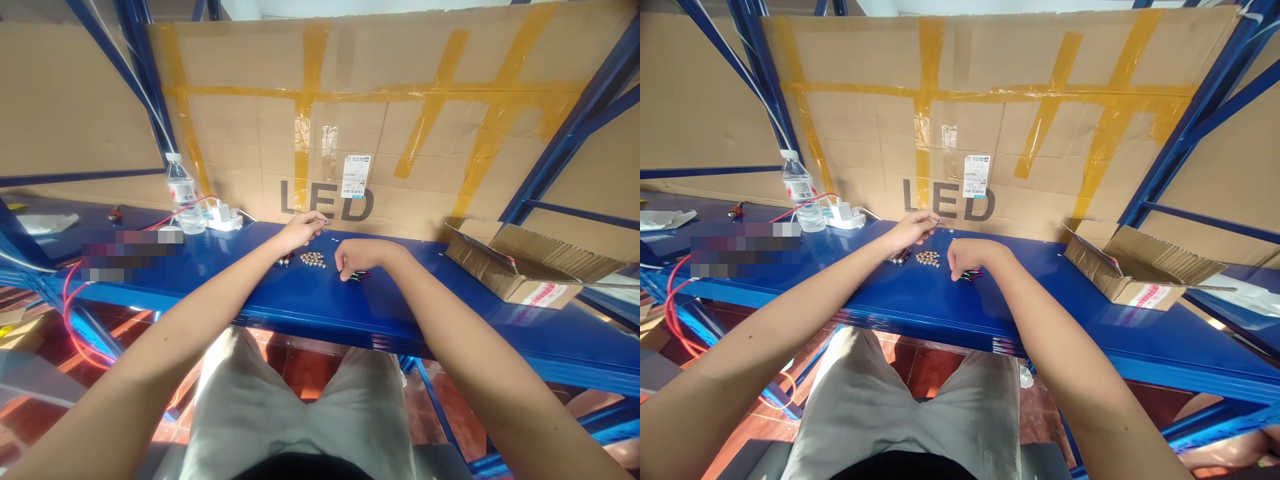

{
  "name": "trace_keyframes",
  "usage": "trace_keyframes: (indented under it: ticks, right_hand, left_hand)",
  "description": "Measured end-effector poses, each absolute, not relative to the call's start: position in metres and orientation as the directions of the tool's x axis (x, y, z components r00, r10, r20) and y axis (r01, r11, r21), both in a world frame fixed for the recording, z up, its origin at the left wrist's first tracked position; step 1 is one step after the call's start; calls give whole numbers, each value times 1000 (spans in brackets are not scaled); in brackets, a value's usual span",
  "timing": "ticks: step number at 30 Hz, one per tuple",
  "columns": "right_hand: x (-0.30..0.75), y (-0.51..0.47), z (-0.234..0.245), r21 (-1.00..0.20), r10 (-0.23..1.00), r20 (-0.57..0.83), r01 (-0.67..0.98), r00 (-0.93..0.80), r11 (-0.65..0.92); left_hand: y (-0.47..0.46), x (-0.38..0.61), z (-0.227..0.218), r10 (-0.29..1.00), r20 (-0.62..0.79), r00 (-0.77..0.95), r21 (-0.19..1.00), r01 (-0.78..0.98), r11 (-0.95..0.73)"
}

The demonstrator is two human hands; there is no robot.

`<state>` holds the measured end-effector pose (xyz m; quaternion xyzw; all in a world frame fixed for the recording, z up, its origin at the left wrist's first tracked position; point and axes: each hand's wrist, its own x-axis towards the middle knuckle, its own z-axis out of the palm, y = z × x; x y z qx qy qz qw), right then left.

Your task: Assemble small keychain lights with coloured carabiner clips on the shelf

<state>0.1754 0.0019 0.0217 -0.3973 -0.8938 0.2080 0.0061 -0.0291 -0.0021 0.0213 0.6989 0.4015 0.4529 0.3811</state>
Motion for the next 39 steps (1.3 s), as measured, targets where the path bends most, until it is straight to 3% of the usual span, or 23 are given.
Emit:
trace_keyframes:
  ticks: [7,13,16,24,34,39]
  right_hand:
    - [172,-13,35,-429,697,-83,657,-712,621]
    - [181,-15,49,-766,837,110,491,-537,416]
    - [182,-8,44,-832,876,136,427,-463,354]
    - [168,-17,38,-864,887,120,393,-445,314]
    - [167,-12,37,-827,878,332,341,-347,447]
    - [166,-15,38,-841,875,296,328,-384,429]
  left_hand:
    - [-1,-30,20,904,340,260,884,239,-401]
    - [-3,-27,21,896,307,320,900,208,-382]
    - [-4,-26,20,882,318,348,882,232,-410]
    - [-4,-26,15,805,448,389,766,297,-570]
    - [-3,-25,15,897,325,301,850,323,-417]
    - [1,-25,14,889,376,263,849,287,-444]
